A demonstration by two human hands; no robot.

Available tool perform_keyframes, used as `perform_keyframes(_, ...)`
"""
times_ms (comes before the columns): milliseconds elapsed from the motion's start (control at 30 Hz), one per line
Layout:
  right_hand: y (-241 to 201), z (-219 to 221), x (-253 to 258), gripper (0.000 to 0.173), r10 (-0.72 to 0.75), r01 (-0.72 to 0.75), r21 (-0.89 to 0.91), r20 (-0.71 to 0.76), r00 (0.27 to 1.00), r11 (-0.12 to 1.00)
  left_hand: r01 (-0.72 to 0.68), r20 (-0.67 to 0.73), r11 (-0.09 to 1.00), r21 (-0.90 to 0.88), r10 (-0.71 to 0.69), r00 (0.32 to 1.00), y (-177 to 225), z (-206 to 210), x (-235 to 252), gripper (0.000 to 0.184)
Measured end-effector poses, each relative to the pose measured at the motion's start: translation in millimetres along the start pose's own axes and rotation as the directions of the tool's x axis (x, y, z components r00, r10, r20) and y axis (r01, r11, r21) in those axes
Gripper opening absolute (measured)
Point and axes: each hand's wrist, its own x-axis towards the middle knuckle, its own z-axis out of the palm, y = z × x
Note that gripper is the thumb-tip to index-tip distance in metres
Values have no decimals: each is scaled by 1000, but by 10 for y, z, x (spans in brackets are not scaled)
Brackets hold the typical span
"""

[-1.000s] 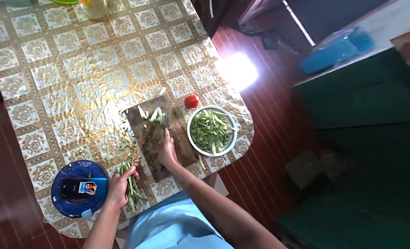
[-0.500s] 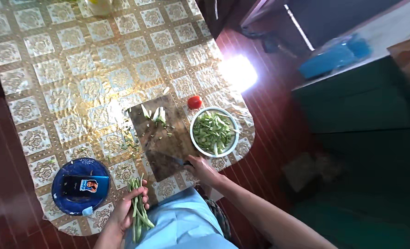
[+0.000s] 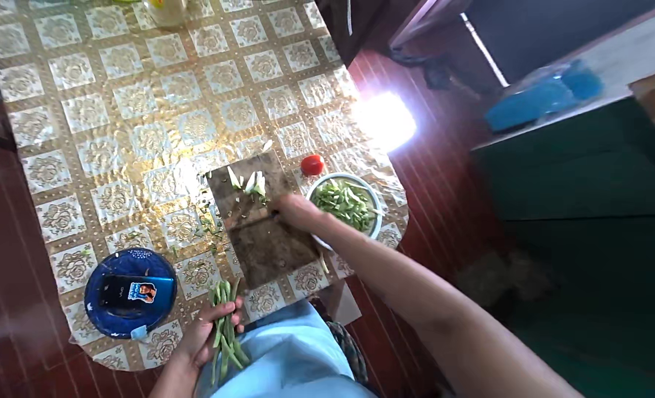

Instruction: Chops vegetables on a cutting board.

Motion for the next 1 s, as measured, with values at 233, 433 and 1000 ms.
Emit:
perform_keyframes(233,460,-538,306,14,-322,359,-176,207,924,916,-92,108,996,-8,92,990,27,47,84,37)
perform_keyframes(433,729,-762,665,14,-275,277,-160,38,961,947,-164,-29,986,39,165,986,189,310,215,26)
perform_keyframes(1000,42,412,-27,33,222,19,657,-282,933,754,191,-44,-164,968,638,769,169,1161,1514,64)
